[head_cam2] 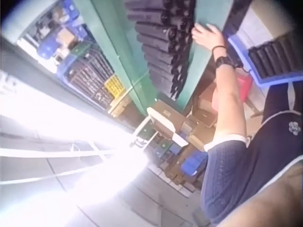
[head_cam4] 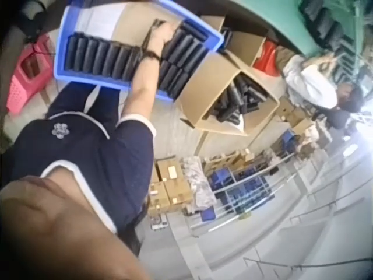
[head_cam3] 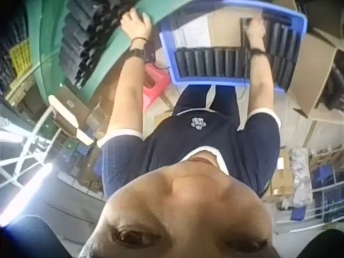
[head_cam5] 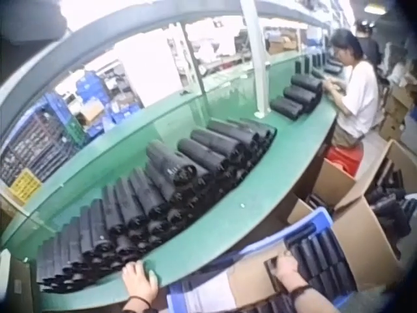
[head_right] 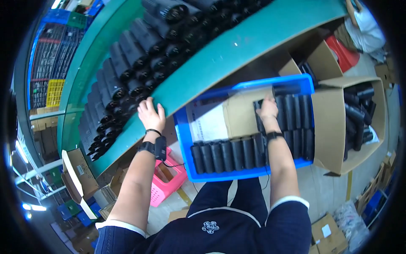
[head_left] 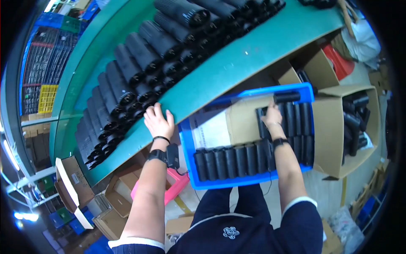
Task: The person picks up a black cylinder from the table, fits a cap onto its end, and places it into a blue tray, repeating this process for several items.
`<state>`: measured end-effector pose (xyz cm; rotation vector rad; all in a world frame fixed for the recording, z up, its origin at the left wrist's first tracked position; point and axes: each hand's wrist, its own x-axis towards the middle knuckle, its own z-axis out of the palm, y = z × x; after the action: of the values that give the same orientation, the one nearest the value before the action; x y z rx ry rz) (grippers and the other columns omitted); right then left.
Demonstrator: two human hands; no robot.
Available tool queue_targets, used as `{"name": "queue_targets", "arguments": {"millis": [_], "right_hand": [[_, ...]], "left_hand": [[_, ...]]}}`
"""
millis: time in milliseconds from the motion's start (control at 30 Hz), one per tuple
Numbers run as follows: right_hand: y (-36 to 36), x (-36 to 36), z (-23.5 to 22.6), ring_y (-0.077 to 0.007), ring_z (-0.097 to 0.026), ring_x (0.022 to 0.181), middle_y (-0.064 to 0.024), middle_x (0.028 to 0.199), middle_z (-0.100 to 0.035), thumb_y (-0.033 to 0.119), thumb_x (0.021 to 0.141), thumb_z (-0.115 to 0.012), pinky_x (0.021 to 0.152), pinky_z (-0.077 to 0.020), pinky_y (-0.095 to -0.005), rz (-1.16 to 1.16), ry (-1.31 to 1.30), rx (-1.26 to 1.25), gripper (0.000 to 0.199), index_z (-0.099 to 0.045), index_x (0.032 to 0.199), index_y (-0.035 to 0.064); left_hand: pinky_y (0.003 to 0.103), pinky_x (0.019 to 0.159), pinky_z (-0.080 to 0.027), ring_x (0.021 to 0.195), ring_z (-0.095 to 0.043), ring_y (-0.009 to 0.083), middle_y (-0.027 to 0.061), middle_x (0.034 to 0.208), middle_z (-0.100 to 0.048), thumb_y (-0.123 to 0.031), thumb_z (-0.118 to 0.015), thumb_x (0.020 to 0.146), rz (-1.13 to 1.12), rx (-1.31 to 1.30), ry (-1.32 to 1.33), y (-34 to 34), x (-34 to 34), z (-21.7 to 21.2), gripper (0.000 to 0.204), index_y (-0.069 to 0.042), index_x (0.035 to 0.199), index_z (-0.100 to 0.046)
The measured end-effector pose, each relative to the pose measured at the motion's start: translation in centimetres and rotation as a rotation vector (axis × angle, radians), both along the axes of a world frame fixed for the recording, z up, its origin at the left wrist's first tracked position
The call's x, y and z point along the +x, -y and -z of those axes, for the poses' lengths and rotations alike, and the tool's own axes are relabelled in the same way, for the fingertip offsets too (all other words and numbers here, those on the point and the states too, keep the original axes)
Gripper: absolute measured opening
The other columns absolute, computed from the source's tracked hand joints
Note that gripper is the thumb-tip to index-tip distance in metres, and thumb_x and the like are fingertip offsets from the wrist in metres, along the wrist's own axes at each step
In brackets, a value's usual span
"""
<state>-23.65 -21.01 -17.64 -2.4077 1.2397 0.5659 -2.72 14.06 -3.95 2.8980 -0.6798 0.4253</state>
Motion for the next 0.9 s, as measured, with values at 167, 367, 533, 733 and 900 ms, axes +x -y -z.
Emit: {"name": "queue_targets", "arguments": {"millis": [167,367,533,733,900], "right_hand": [[4.4,-2.5,-14.5,-0.0165,-0.056,0.1,-0.0061,0.103,-0.06,0.01,0.063,-0.076,0.09,-0.045,-0.0304,0.133,0.828,0.668,0.051,-0.059,0.111,0.0007],[2.9,6.4,-30.1,-0.0206,-0.056,0.107,-0.0112,0.115,-0.055,-0.001,0.075,-0.066,0.099,-0.0423,-0.033,0.08,1.613,0.409,0.047,-0.05,0.119,-0.0008],[0.8,20.2,-29.0,-0.0126,-0.058,0.084,-0.0081,0.091,-0.063,0.022,0.068,-0.086,0.074,-0.0484,-0.0255,-0.015,1.647,0.026,0.052,-0.06,0.104,-0.0045],[1.0,24.6,-25.6,-0.0107,-0.06,0.077,-0.0077,0.081,-0.066,0.032,0.07,-0.083,0.07,-0.0497,-0.0261,0.006,1.496,-0.323,0.049,-0.064,0.097,-0.0035],[5.4,16.1,-24.5,-0.0082,-0.055,0.074,-0.0036,0.08,-0.066,0.03,0.088,-0.068,0.068,-0.0459,-0.0245,-0.037,1.557,0.055,0.033,-0.067,0.096,-0.0015]], "left_hand": [[0.045,0.085,-0.039,0.101,-0.048,0.0337,0.0159,0.11,-0.049,-0.027,-0.057,0.081,-0.041,-0.008,-0.015,-0.7,0.4,-1.2,0.04,-0.008,0.117,-0.053],[0.044,0.085,-0.039,0.101,-0.048,0.0332,0.0156,0.111,-0.049,-0.027,-0.057,0.082,-0.04,-0.009,-0.02,-0.2,0.7,-1.2,0.04,-0.008,0.117,-0.053],[0.044,0.085,-0.039,0.1,-0.048,0.0329,0.0156,0.11,-0.049,-0.027,-0.057,0.082,-0.045,0.012,-0.024,-0.5,0.3,-1.2,0.04,-0.007,0.117,-0.052],[0.044,0.086,-0.039,0.102,-0.047,0.0339,0.0166,0.112,-0.048,-0.028,-0.057,0.082,-0.018,0.008,-0.049,0.2,-0.1,0.0,0.041,-0.007,0.118,-0.052],[0.046,0.083,-0.041,0.099,-0.048,0.0348,0.016,0.109,-0.05,-0.029,-0.059,0.081,-0.034,0.015,0.03,-1.0,1.0,-0.8,0.042,-0.008,0.116,-0.054]]}}
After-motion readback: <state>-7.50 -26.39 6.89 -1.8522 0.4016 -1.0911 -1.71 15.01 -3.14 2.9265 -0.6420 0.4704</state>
